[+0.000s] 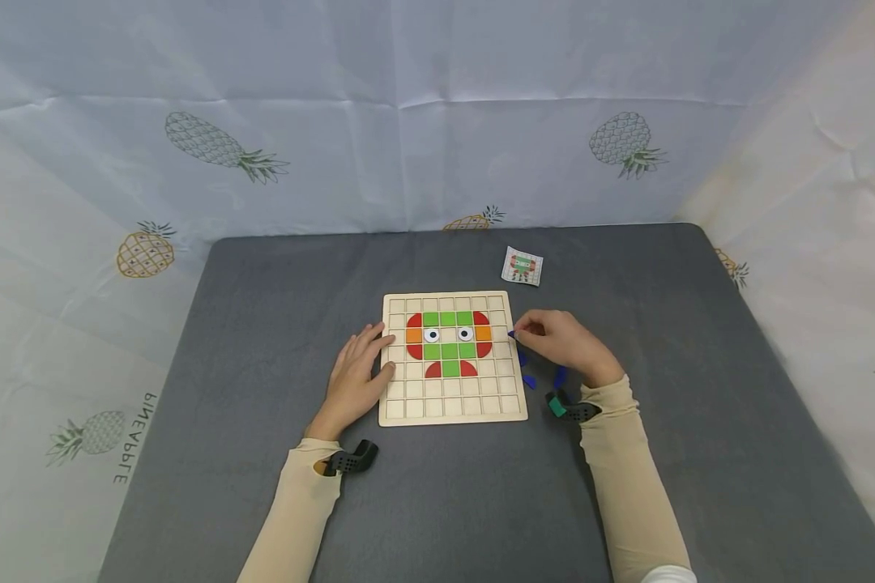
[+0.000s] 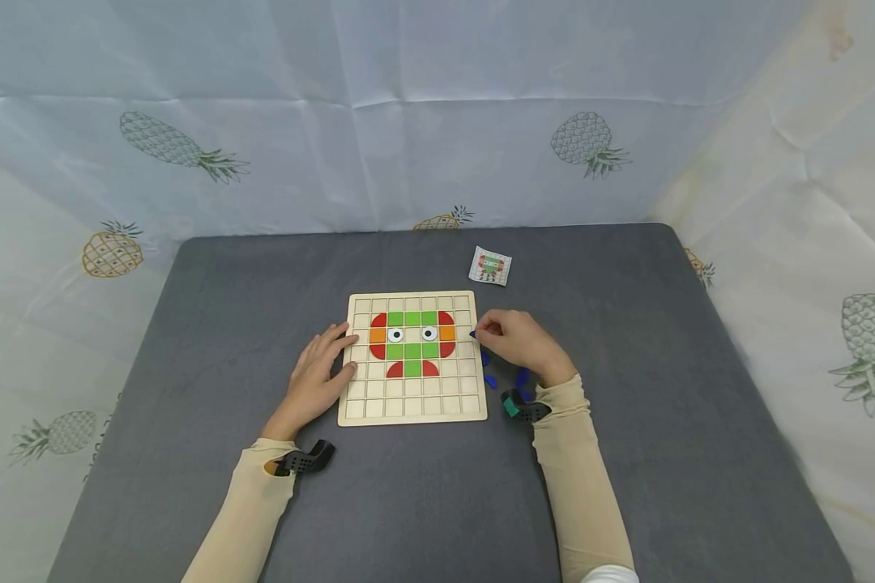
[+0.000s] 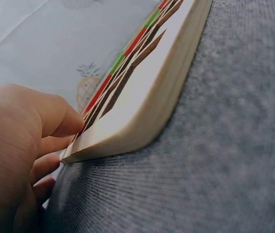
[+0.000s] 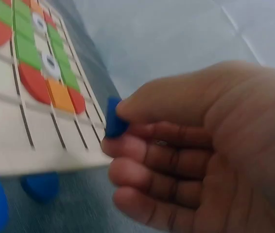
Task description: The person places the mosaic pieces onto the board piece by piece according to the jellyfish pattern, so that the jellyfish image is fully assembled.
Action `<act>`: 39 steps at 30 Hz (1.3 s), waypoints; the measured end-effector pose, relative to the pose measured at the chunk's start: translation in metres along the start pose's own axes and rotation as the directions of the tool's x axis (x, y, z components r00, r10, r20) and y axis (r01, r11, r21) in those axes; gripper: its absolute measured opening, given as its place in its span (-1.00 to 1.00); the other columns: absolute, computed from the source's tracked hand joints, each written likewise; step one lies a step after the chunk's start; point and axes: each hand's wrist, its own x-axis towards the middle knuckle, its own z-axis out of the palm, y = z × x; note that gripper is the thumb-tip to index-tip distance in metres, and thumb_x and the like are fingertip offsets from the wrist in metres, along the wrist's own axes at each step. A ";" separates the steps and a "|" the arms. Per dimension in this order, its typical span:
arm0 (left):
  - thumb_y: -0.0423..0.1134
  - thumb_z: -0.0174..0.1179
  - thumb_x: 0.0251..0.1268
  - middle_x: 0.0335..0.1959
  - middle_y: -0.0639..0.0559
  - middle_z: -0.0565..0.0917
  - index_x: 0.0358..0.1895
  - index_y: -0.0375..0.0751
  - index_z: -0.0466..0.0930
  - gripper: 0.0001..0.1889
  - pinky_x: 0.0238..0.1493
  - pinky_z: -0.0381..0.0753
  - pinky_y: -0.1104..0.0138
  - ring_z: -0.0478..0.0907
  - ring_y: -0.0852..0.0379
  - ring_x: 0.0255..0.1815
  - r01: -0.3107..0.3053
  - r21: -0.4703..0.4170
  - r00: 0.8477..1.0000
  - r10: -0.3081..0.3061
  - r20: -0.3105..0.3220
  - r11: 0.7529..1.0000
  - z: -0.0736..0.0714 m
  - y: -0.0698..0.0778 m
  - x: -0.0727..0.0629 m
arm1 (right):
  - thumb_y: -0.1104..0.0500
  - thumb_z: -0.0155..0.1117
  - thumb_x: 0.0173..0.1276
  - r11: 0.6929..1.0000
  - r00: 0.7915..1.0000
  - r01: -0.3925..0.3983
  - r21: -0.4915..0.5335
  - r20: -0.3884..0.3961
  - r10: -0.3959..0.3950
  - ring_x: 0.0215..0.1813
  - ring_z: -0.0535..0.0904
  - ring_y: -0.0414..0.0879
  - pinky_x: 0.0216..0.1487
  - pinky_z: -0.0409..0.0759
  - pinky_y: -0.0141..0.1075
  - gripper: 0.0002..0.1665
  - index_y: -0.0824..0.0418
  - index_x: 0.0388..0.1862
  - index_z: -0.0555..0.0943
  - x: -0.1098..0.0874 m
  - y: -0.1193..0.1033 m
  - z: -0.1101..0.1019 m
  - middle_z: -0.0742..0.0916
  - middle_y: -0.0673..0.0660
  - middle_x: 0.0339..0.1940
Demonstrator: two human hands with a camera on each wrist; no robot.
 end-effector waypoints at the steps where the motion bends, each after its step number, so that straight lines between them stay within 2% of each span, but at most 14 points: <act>1: -0.22 0.15 0.43 0.61 -0.04 0.24 0.42 -0.16 0.45 -0.49 0.74 -0.20 0.03 0.00 -0.05 0.69 0.000 0.001 1.000 0.000 -0.001 1.000 0.000 0.000 0.000 | 0.12 0.19 0.53 1.000 1.000 0.014 0.011 -0.004 -0.014 -0.23 0.59 -0.09 -0.16 0.63 -0.25 -0.74 0.24 0.01 0.69 0.000 -0.003 0.001 0.77 0.16 -0.13; 10: -0.22 0.14 0.44 0.61 -0.04 0.23 0.42 -0.16 0.45 -0.50 0.74 -0.21 0.04 0.00 -0.05 0.70 -0.003 0.000 1.000 0.003 0.004 1.000 0.000 0.001 0.000 | 0.17 0.23 0.50 0.993 0.995 0.064 0.101 0.071 -0.071 -0.26 0.62 -0.14 -0.23 0.66 -0.33 -0.81 0.22 -0.04 0.70 -0.001 -0.024 0.014 0.78 0.13 -0.21; 14: -0.22 0.13 0.44 0.62 -0.03 0.22 0.42 -0.15 0.44 -0.49 0.74 -0.20 0.03 -0.01 -0.04 0.70 0.001 0.002 1.000 -0.001 0.006 1.000 -0.001 0.001 0.001 | 0.17 0.27 0.47 0.990 0.995 0.074 0.123 0.062 -0.082 -0.30 0.59 -0.14 -0.30 0.61 -0.34 -0.83 0.21 -0.10 0.72 -0.003 -0.031 0.023 0.77 0.09 -0.27; 20: -0.22 0.13 0.44 0.62 -0.04 0.22 0.42 -0.15 0.44 -0.50 0.74 -0.21 0.05 -0.01 -0.04 0.70 0.002 0.011 1.000 -0.003 0.006 1.000 0.000 0.000 0.001 | 0.13 0.28 0.46 0.991 0.999 0.030 0.132 0.024 -0.034 -0.38 0.49 -0.15 -0.37 0.48 -0.38 -0.83 0.19 -0.14 0.72 -0.004 -0.038 0.039 0.70 0.07 -0.38; 25: -0.21 0.13 0.44 0.61 -0.05 0.23 0.42 -0.16 0.44 -0.49 0.74 -0.21 0.05 -0.01 -0.05 0.70 -0.002 0.012 1.000 0.002 0.006 1.000 0.000 0.000 0.001 | 0.11 0.28 0.46 0.989 0.998 0.013 0.149 0.065 -0.023 -0.38 0.53 -0.17 -0.36 0.52 -0.39 -0.82 0.19 -0.21 0.73 -0.006 -0.041 0.047 0.74 0.06 -0.38; 31: -0.21 0.14 0.44 0.61 -0.04 0.23 0.42 -0.15 0.44 -0.49 0.74 -0.22 0.05 -0.01 -0.05 0.70 -0.001 0.005 1.000 0.001 0.004 1.000 0.000 0.000 0.001 | 0.08 0.28 0.45 0.993 0.993 0.009 0.115 0.115 -0.022 -0.46 0.52 -0.19 -0.48 0.49 -0.40 -0.79 0.15 -0.29 0.76 -0.008 -0.044 0.057 0.73 0.00 -0.46; 39: -0.22 0.14 0.44 0.61 -0.03 0.24 0.42 -0.14 0.45 -0.49 0.74 -0.22 0.05 -0.01 -0.03 0.70 0.003 0.001 1.000 -0.003 0.006 1.000 0.000 0.000 0.001 | 0.06 0.36 0.40 0.999 0.993 -0.011 0.041 0.116 0.006 -0.52 0.46 -0.17 -0.51 0.41 -0.37 -0.81 0.12 -0.37 0.74 -0.011 -0.049 0.065 0.68 -0.05 -0.55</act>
